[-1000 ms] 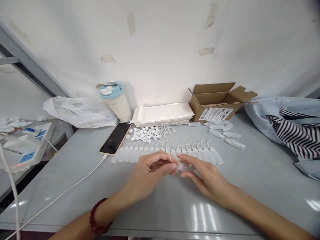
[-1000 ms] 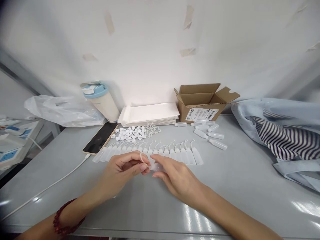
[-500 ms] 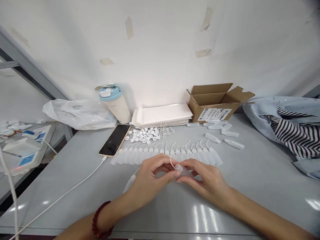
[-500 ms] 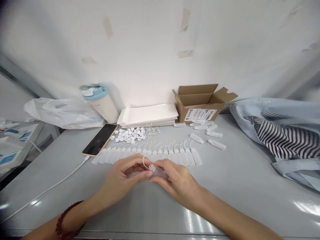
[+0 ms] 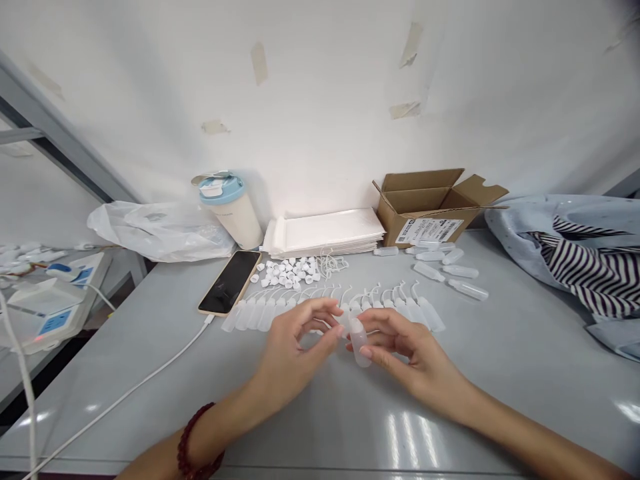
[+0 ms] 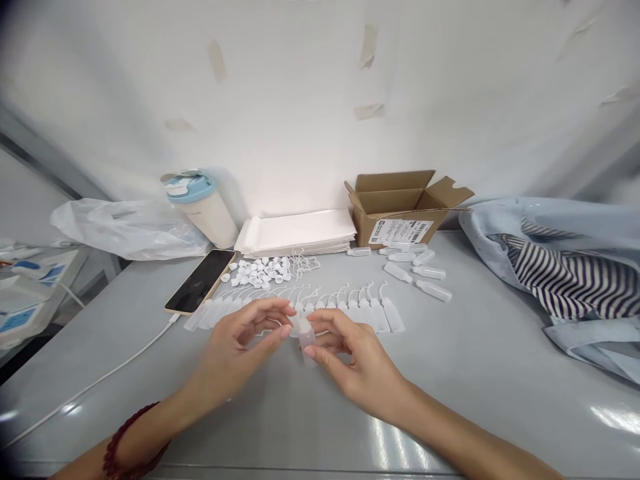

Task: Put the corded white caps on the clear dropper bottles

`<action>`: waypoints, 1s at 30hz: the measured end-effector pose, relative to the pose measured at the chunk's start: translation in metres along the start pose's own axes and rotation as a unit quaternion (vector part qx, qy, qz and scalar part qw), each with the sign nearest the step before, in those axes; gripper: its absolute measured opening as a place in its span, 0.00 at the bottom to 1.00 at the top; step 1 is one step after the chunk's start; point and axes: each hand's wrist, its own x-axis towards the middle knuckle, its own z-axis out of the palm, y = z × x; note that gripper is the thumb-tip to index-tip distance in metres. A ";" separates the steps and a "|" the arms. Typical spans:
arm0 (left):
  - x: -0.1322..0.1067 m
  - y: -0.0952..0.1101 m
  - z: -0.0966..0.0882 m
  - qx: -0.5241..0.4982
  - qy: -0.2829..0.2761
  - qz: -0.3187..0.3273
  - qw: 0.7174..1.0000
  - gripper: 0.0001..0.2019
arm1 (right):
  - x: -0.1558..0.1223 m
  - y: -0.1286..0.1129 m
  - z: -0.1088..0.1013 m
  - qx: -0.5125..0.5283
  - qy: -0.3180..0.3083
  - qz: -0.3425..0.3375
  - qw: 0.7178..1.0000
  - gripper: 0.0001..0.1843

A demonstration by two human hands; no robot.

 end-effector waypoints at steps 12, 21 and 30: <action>-0.003 -0.002 0.001 0.347 -0.071 0.386 0.852 0.23 | 0.004 -0.006 0.004 0.136 0.018 0.043 0.990 0.12; -0.004 0.004 -0.019 0.330 -0.100 0.336 0.876 0.19 | 0.002 -0.001 -0.002 0.067 0.014 0.033 0.997 0.13; -0.039 -0.007 -0.060 0.370 -0.164 0.199 0.893 0.17 | 0.003 -0.007 -0.019 -0.037 0.111 0.012 0.993 0.14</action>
